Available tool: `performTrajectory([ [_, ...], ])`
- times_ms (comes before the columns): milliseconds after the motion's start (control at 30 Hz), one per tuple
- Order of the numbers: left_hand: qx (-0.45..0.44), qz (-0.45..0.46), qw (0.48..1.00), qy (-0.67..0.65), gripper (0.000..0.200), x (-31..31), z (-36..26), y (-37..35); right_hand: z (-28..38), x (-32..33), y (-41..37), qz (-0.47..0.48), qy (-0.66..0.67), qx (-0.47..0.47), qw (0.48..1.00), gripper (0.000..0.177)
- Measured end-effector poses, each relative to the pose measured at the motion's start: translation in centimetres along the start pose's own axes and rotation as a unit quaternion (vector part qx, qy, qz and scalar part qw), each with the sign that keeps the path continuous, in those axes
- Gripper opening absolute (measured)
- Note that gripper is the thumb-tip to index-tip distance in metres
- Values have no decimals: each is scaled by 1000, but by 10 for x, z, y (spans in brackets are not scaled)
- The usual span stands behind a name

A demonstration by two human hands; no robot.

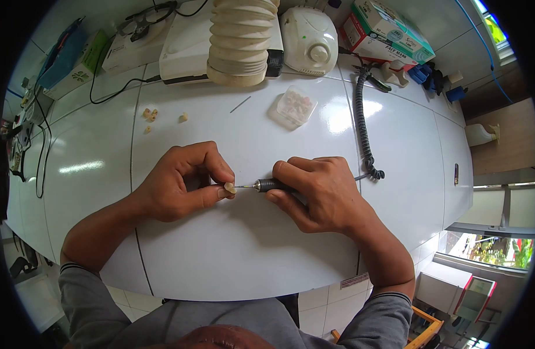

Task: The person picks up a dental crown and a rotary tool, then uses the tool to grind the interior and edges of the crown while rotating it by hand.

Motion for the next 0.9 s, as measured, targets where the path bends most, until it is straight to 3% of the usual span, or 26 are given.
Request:
performTrajectory([
  [900, 0, 4, 1000, 6, 19, 0, 1, -1, 2, 0, 0, 4, 0, 0, 1000, 25],
])
Point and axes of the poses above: each hand's wrist, its own y-axis towards the middle knuckle, its own x-axis out of the back of the hand, z = x × y, the point moved 3 cm from there along y, towards the middle knuckle, and after that the axes turned 11 degrees about -z, right-handed, at the moved point
